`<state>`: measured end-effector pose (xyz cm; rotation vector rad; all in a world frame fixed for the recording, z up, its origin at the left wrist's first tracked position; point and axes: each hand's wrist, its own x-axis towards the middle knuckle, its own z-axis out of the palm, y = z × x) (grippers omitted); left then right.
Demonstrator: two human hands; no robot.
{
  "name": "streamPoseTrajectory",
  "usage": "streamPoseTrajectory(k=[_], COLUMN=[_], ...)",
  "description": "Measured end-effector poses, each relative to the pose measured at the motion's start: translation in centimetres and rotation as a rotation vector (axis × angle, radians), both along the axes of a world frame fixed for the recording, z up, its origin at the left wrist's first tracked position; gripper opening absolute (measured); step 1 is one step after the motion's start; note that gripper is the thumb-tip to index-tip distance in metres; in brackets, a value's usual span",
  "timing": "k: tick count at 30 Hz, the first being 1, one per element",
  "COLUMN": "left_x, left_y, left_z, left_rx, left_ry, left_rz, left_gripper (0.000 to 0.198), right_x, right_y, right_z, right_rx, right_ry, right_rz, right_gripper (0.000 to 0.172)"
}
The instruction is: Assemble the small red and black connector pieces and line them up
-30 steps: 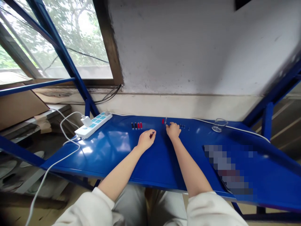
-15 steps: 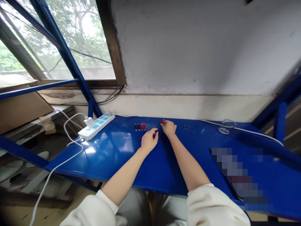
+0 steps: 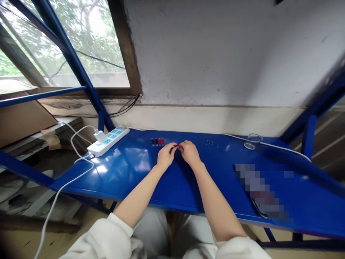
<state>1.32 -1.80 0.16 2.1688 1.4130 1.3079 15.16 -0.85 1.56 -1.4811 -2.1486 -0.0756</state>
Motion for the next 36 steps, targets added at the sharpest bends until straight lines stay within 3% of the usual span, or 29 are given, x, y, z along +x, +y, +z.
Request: streamPoseTrajectory(k=[6, 14, 25, 31, 36], left_x=[-0.5, -0.5, -0.3, -0.3, 0.0], left_y=[0.5, 0.9, 1.0, 0.8, 1.0], left_z=[-0.1, 0.0, 0.5, 0.8, -0.1], left_rx=[-0.042, -0.038, -0.202, -0.252, -0.308], left_ry=[-0.096, -0.382, -0.695, -0.725, -0.617], left_rz=[-0.026, 0.035, -0.068, -0.134, -0.168], left_gripper=[0.013, 0.01, 0.016, 0.019, 0.017], right_x=[0.0, 0.4, 0.4, 0.5, 0.1], right_y=[0.5, 0.5, 0.6, 0.7, 0.4], right_z=[-0.6, -1.0, -1.2, -1.4, -1.1], right_rx=[-0.08, -0.093, -0.134, -0.143, -0.13], right_ry=[0.14, 0.14, 0.105, 0.084, 0.064], right_rz=[0.121, -0.005, -0.037, -0.048, -0.059], right_gripper=[0.016, 0.022, 0.023, 0.025, 0.027])
